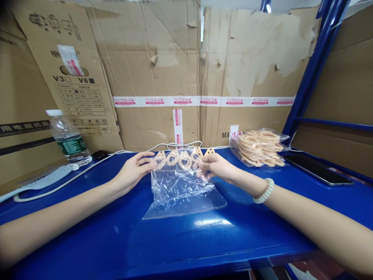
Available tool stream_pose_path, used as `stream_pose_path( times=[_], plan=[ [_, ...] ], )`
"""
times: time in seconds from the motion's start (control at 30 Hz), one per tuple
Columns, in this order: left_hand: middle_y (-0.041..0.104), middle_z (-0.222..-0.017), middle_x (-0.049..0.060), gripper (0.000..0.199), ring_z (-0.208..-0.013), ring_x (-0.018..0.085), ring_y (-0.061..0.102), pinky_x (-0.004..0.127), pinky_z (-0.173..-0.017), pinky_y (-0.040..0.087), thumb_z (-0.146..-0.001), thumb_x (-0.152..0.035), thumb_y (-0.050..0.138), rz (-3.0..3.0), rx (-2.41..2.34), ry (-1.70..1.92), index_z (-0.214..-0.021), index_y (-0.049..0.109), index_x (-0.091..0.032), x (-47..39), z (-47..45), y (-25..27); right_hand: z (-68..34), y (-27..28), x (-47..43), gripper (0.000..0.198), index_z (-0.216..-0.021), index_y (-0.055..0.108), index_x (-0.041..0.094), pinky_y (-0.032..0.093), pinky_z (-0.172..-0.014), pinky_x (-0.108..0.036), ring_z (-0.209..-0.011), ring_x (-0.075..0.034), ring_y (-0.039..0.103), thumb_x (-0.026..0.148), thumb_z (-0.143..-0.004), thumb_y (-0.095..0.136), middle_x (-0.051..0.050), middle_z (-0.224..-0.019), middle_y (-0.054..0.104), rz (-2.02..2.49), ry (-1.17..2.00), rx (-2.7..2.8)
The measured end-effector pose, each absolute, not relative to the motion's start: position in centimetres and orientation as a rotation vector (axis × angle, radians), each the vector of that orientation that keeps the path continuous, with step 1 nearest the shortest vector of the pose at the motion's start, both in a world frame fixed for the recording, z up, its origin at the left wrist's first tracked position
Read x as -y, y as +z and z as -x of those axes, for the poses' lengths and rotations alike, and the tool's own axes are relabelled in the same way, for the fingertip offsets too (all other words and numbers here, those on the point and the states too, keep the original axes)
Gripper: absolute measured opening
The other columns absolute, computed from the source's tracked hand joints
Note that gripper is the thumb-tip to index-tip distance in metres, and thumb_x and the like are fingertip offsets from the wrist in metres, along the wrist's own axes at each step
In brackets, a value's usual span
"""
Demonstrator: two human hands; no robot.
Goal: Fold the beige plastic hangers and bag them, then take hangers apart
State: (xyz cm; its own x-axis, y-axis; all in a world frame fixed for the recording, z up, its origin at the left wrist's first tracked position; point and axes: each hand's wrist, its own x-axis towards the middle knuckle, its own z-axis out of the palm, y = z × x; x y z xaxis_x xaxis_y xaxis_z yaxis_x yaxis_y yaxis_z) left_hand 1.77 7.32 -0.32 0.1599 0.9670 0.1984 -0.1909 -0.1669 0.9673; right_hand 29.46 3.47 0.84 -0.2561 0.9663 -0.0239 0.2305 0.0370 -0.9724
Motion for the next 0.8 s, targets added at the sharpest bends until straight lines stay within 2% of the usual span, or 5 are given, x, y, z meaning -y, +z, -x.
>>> stream_pose_path(
  times=[0.2, 0.4, 0.6, 0.73, 0.8],
  plan=[
    [0.070, -0.088, 0.005, 0.044, -0.083, 0.016, 0.068, 0.028, -0.080, 0.054, -0.063, -0.011, 0.080, -1.284, -0.794, 1.211, -0.103, 0.061, -0.014, -6.8, -1.8, -0.4, -28.9, 1.2, -3.3, 0.028, -0.086, 0.067, 0.019, 0.053, -0.061, -0.024, -0.072, -0.014, 0.063, 0.046, -0.078, 0.069, -0.008, -0.092, 0.071, 1.147, 1.350, 1.386],
    [0.066, -0.100, 0.006, 0.053, -0.087, 0.014, 0.064, 0.028, -0.082, 0.052, -0.065, -0.014, 0.080, -1.452, -0.720, 1.050, -0.114, 0.059, -0.018, -6.0, -2.2, -0.5, -28.3, 0.9, -3.6, 0.034, -0.067, 0.057, 0.018, 0.035, -0.042, -0.022, -0.044, -0.009, 0.045, 0.049, -0.075, 0.066, 0.000, -0.053, 0.055, 1.172, 0.947, 1.423],
    [0.060, -0.107, 0.005, 0.050, -0.080, 0.012, 0.060, 0.031, -0.081, 0.052, -0.073, -0.020, 0.071, -1.836, -0.864, 1.132, -0.120, 0.054, -0.020, -6.7, -1.8, -0.5, -28.5, -0.7, -5.3, 0.040, -0.064, 0.048, 0.020, 0.034, -0.043, -0.026, -0.040, -0.011, 0.041, 0.054, -0.086, 0.045, -0.001, -0.048, 0.053, 1.259, 0.757, 1.518],
    [0.056, -0.123, 0.006, 0.036, -0.108, 0.020, 0.056, 0.039, -0.093, 0.049, -0.083, -0.022, 0.061, -2.226, -1.002, 1.340, -0.118, 0.055, -0.023, -5.9, -1.6, -0.6, -29.1, -0.7, -5.6, 0.027, -0.091, 0.060, 0.018, 0.049, -0.072, -0.037, -0.077, -0.021, 0.059, 0.043, -0.086, 0.053, -0.011, -0.089, 0.066, 1.299, 0.453, 1.541],
    [0.057, -0.123, 0.005, 0.029, -0.116, 0.021, 0.052, 0.042, -0.099, 0.044, -0.086, -0.021, 0.057, -2.415, -0.981, 1.376, -0.116, 0.056, -0.024, -4.9, -1.8, -0.5, -29.2, -0.1, -4.8, 0.028, -0.108, 0.059, 0.019, 0.045, -0.091, -0.044, -0.103, -0.026, 0.056, 0.037, -0.087, 0.054, -0.013, -0.112, 0.062, 1.249, 0.161, 1.665]
  ],
)
